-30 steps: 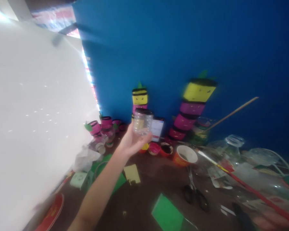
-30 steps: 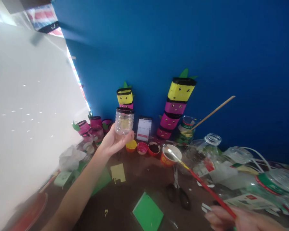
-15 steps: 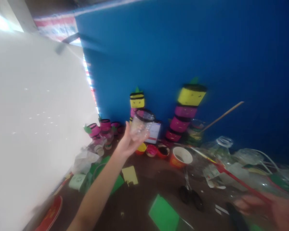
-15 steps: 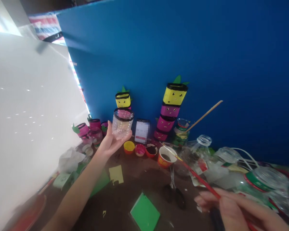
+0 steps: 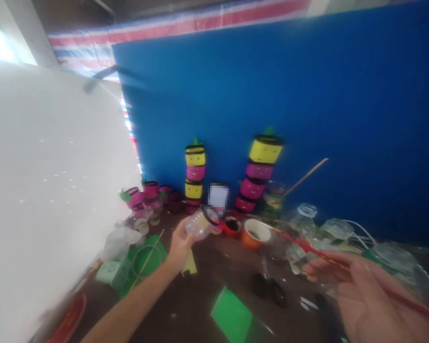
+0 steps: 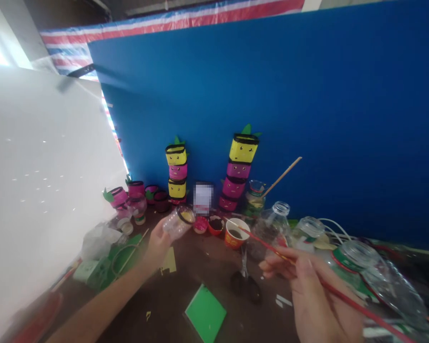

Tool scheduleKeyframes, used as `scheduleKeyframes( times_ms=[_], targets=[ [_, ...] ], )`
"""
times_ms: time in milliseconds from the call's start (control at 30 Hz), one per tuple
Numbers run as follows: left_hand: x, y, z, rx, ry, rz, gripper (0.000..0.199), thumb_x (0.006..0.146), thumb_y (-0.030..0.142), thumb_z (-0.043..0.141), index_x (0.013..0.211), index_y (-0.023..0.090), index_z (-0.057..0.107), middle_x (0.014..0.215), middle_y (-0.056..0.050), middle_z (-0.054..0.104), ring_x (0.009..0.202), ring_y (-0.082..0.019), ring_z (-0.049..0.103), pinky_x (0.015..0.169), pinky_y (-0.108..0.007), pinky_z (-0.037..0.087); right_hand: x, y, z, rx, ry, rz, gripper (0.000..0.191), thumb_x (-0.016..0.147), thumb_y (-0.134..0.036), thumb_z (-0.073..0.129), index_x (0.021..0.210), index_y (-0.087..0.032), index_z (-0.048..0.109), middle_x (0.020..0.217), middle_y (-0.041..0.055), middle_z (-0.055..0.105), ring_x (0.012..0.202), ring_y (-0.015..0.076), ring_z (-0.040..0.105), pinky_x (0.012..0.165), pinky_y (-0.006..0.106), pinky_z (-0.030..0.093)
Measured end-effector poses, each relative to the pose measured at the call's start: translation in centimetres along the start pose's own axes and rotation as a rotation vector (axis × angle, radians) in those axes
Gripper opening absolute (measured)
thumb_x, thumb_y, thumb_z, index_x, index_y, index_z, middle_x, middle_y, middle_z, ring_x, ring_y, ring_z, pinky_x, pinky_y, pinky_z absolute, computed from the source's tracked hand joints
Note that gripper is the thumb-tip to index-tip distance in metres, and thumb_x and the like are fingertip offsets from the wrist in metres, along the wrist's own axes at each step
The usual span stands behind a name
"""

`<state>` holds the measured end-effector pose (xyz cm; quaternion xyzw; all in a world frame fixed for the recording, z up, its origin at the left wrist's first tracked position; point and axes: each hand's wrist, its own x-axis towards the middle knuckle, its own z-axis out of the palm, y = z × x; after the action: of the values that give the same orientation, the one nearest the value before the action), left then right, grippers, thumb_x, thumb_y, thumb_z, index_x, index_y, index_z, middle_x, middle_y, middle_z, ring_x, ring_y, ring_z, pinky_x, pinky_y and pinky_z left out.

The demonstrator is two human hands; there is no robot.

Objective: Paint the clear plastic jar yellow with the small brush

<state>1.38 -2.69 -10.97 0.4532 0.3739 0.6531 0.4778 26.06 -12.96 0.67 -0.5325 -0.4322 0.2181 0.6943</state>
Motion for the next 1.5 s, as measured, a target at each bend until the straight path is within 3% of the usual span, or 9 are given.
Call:
scheduleKeyframes(
  times_ms=[67, 233, 467, 733, 1000, 1133, 1200, 1333, 1500],
  targets=[
    [-0.8, -1.2, -0.5, 0.009, -0.132, -0.067, 0.051, 0.057, 0.037, 0.075, 0.103, 0.017, 0.06, 0.102, -0.009, 0.067, 0.095, -0.025, 0.061, 0.086, -0.037, 0.046, 0.6, -0.4, 0.4, 0.108, -0.049, 0.04, 0.028, 0.075, -0.046, 0.053, 0.073, -0.021, 0.067, 0.062, 0.007, 0.065, 0.056, 0.0217, 0.062, 0.05, 0.035, 0.052],
    [-1.7, -2.7, -1.0, -0.027, -0.196, -0.123, 0.05, 0.052, 0.03, 0.077, 0.097, 0.019, 0.059, 0.094, -0.006, 0.066, 0.089, -0.024, 0.062, 0.081, -0.036, 0.048, 0.7, 0.2, 0.8, -0.017, -0.036, 0.037, 0.024, 0.072, -0.045, 0.059, 0.076, -0.022, 0.061, 0.06, 0.004, 0.063, 0.053, 0.0197, 0.06, 0.046, 0.031, 0.048],
    [-2.4, -4.2, -1.6, 0.172, -0.02, 0.061, 0.077, 0.035, 0.03, 0.086, 0.104, 0.022, 0.053, 0.112, -0.009, 0.053, 0.11, -0.03, 0.052, 0.091, -0.04, 0.044, 1.9, 2.3, 1.0, -0.493, -0.001, 0.022, 0.03, 0.067, -0.049, 0.06, 0.073, -0.021, 0.057, 0.06, 0.0031, 0.063, 0.051, 0.0185, 0.059, 0.052, 0.031, 0.049],
    [-2.1, -4.4, -1.3, 0.114, 0.013, -0.021, 0.072, 0.048, 0.03, 0.082, 0.109, 0.023, 0.045, 0.116, -0.008, 0.05, 0.111, -0.026, 0.052, 0.091, -0.038, 0.045, 5.3, 5.9, 2.5, -0.808, -0.293, 0.055, 0.034, 0.075, -0.053, 0.042, 0.074, -0.021, 0.056, 0.061, 0.0069, 0.066, 0.061, 0.0255, 0.064, 0.062, 0.038, 0.048],
    [-2.1, -4.2, -1.2, 0.093, -0.018, -0.048, 0.07, 0.049, 0.028, 0.081, 0.108, 0.024, 0.043, 0.113, -0.009, 0.054, 0.109, -0.028, 0.054, 0.092, -0.041, 0.044, 6.6, 7.0, 3.6, -0.812, -0.275, 0.097, 0.042, 0.076, -0.056, 0.04, 0.066, -0.019, 0.059, 0.057, 0.0073, 0.064, 0.056, 0.0235, 0.062, 0.057, 0.035, 0.047],
    [-2.1, -4.4, -1.2, 0.061, -0.049, -0.064, 0.07, 0.051, 0.026, 0.08, 0.109, 0.024, 0.04, 0.115, -0.009, 0.054, 0.108, -0.026, 0.055, 0.092, -0.04, 0.044, 6.8, 7.3, 3.1, -0.766, -0.194, -0.015, 0.034, 0.075, -0.05, 0.044, 0.073, -0.019, 0.058, 0.064, 0.0073, 0.066, 0.062, 0.0231, 0.063, 0.059, 0.034, 0.047],
    [-2.1, -4.6, -1.2, 0.056, -0.063, -0.051, 0.07, 0.052, 0.025, 0.08, 0.109, 0.024, 0.04, 0.115, -0.009, 0.054, 0.108, -0.026, 0.055, 0.092, -0.04, 0.044, 6.8, 7.0, 3.1, -0.791, -0.229, -0.016, 0.031, 0.074, -0.049, 0.048, 0.07, -0.02, 0.058, 0.062, 0.0066, 0.065, 0.059, 0.0223, 0.062, 0.058, 0.034, 0.047],
    [-2.1, -5.0, -1.3, 0.073, -0.055, -0.044, 0.07, 0.051, 0.027, 0.081, 0.108, 0.024, 0.041, 0.113, -0.008, 0.053, 0.106, -0.026, 0.056, 0.091, -0.039, 0.045, 6.6, 6.3, 3.1, -0.758, -0.268, 0.015, 0.037, 0.078, -0.051, 0.041, 0.067, -0.019, 0.056, 0.055, 0.0054, 0.062, 0.052, 0.02, 0.058, 0.054, 0.031, 0.044],
    [-2.1, -5.6, -1.5, 0.105, -0.076, -0.011, 0.07, 0.054, 0.026, 0.08, 0.111, 0.024, 0.039, 0.113, -0.008, 0.053, 0.105, -0.023, 0.056, 0.09, -0.037, 0.045, 6.4, 5.8, 3.3, -0.933, -0.228, -0.104, 0.043, 0.08, -0.052, 0.034, 0.06, -0.02, 0.054, 0.059, 0.009, 0.062, 0.058, 0.0216, 0.058, 0.058, 0.032, 0.041]
  ],
)
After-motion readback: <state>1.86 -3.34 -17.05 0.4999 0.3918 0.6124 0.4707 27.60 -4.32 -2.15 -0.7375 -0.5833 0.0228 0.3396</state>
